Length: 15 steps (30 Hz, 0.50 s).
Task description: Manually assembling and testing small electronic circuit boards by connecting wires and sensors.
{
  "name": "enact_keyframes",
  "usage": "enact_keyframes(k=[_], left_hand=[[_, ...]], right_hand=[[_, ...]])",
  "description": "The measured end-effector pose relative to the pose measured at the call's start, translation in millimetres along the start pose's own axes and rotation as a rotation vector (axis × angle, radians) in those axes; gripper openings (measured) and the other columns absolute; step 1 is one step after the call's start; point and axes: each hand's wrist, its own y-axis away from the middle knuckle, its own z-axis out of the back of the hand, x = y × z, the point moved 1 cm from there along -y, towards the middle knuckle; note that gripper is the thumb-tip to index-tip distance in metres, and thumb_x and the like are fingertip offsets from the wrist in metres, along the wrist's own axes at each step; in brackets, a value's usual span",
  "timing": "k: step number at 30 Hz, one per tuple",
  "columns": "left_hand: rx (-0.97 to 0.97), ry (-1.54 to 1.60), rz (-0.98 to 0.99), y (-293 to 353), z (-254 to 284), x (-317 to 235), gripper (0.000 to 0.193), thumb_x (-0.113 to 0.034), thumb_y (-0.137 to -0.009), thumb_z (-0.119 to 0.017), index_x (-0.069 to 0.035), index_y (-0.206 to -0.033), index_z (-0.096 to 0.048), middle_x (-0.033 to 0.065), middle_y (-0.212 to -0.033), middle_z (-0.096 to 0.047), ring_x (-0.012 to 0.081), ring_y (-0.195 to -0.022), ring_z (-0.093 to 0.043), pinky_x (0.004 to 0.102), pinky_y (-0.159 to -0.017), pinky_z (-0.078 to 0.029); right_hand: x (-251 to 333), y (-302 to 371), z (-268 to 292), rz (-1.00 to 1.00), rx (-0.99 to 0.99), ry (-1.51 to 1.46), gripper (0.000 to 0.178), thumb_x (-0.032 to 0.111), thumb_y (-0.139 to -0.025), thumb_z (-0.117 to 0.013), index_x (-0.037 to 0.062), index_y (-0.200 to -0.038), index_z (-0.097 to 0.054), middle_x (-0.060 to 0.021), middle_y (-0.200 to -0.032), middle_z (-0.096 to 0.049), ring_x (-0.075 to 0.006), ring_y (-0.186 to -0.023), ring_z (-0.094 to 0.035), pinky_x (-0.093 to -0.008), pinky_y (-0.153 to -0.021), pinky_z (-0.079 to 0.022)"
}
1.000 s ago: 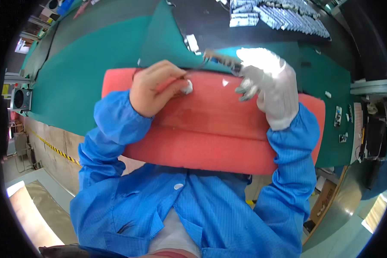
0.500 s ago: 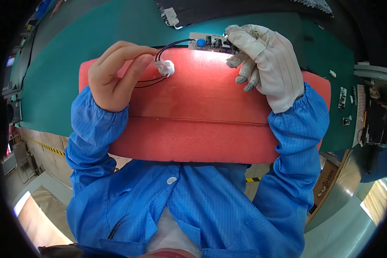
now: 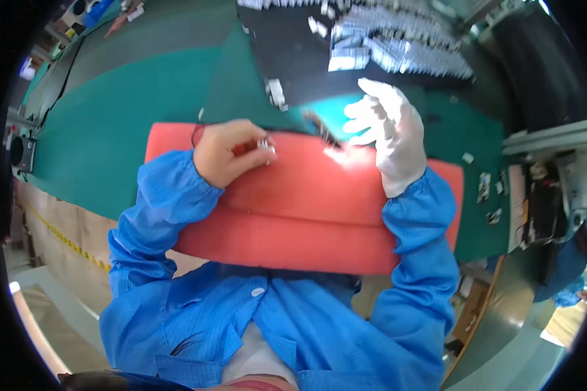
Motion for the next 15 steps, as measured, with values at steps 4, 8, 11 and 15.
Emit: enact_keyframes(k=[4,8,11,15], left_hand=[[0.04,0.008,-0.045,1,0,-5,0.013,-0.009,-0.078,-0.07,0.001,-0.084,-0.064,0.0079,-0.07,-0.064,0.0136,-0.062,-0.061,0.0254,-0.057,-0.047],[-0.024,0.2,0.005,1,0,-8,0.012,-0.009,-0.08,-0.068,0.002,-0.08,-0.063,0.0056,-0.064,-0.061,0.0115,-0.059,-0.058,0.0244,-0.054,-0.045],[-0.133,0.439,0.261,-13,13,-1,0.013,-0.011,-0.083,-0.063,0.001,-0.077,-0.062,0.0007,-0.06,-0.055,0.0071,-0.054,-0.052,0.0222,-0.048,-0.038],[-0.756,0.74,0.307,-39,53,75,0.024,-0.028,-0.089,-0.057,-0.004,-0.089,-0.062,0.0044,-0.067,-0.058,0.0116,-0.059,-0.055,0.0245,-0.053,-0.043]], right_hand=[[-13,-45,18,0.24,-0.13,0.624,0.036,0.003,-0.074,-0.069,0.0039,-0.109,-0.061,-0.0103,-0.109,-0.062,-0.0196,-0.096,-0.061,-0.0302,-0.085,-0.049],[-16,-85,18,0.71,0.045,1.236,0.039,0.018,-0.072,-0.071,0.0117,-0.11,-0.062,-0.0065,-0.122,-0.056,-0.0274,-0.118,-0.047,-0.0372,-0.101,-0.037],[-13,-101,12,0.642,0.112,1.345,0.039,0.027,-0.075,-0.067,0.0131,-0.111,-0.061,-0.0053,-0.124,-0.054,-0.0285,-0.12,-0.044,-0.0381,-0.101,-0.036],[-14,-105,9,0.735,0.209,1.14,0.03,0.028,-0.074,-0.07,0.0131,-0.1,-0.065,-0.0047,-0.107,-0.063,-0.028,-0.108,-0.053,-0.0382,-0.092,-0.043]])
